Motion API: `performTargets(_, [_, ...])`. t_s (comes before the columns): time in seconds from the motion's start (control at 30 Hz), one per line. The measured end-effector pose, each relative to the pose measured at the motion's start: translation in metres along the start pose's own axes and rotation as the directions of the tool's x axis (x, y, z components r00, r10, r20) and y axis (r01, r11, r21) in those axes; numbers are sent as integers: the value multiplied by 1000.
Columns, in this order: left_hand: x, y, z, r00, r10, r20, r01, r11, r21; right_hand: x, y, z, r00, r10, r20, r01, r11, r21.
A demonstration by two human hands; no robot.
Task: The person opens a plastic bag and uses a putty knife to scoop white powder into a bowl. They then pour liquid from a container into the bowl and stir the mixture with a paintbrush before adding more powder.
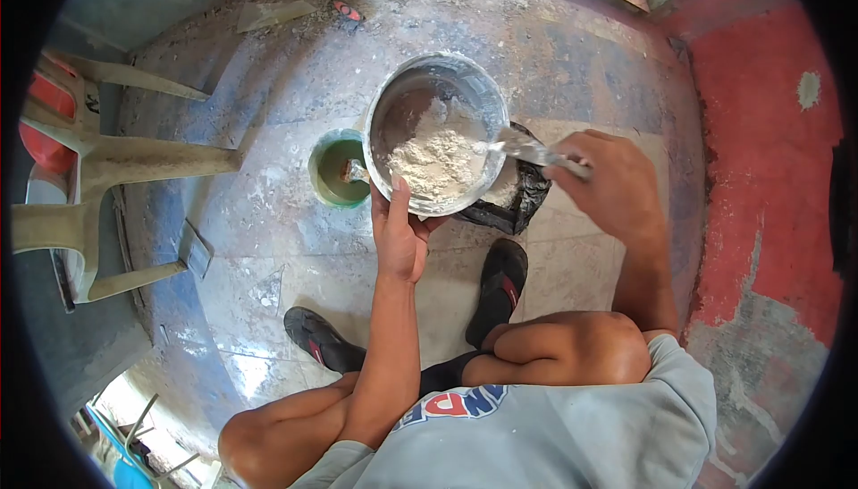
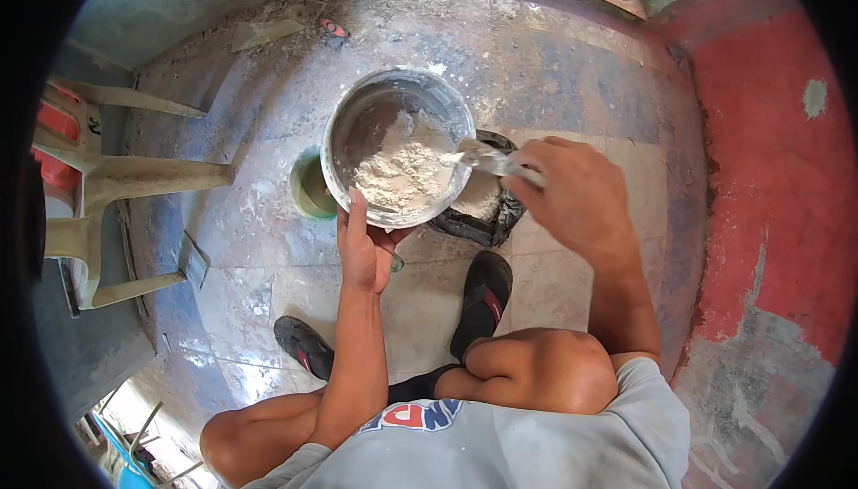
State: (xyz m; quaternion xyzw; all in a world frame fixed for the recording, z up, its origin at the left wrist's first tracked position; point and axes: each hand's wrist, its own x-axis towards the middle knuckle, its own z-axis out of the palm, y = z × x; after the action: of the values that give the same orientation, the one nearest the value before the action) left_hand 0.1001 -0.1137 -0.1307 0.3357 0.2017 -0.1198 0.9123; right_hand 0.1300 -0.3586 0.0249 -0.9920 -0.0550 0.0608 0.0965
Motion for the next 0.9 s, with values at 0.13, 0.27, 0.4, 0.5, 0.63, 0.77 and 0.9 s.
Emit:
performTargets(0.13, [1, 5, -1, 999, 34, -16, -34, 999, -14, -6, 32, -5, 995, 61, -75, -49, 986, 158])
performTargets(0.27, [1, 9, -7, 998, 49, -36, -50, 998, -23, 1, 74, 62, 990, 132, 52, -131, 991, -18])
performTargets(0.4, [4, 16, -14, 995, 91, -42, -92, 995, -33, 13, 88, 147, 982, 129, 139, -110, 985, -133])
performTargets(0.5, [2, 19, -14, 994, 105, -30, -106, 994, -26, 10, 91, 183, 998, 49, 31, -45, 993, -112])
performTargets(0.63, [2, 17, -12, 992, 117, -36, -114, 991, 75, 9, 87, 205, 987, 60, 146, -57, 998, -25])
performTargets(0.77, [3, 16, -12, 996, 92, -18, -92, 996, -6, 4, 83, 214, 974, 52, 219, -52, 999, -3])
performTargets(0.9, [3, 14, -12, 997, 78, -3, -78, 997, -5, 2, 91, 214, 974, -21, 226, -15, 988, 154])
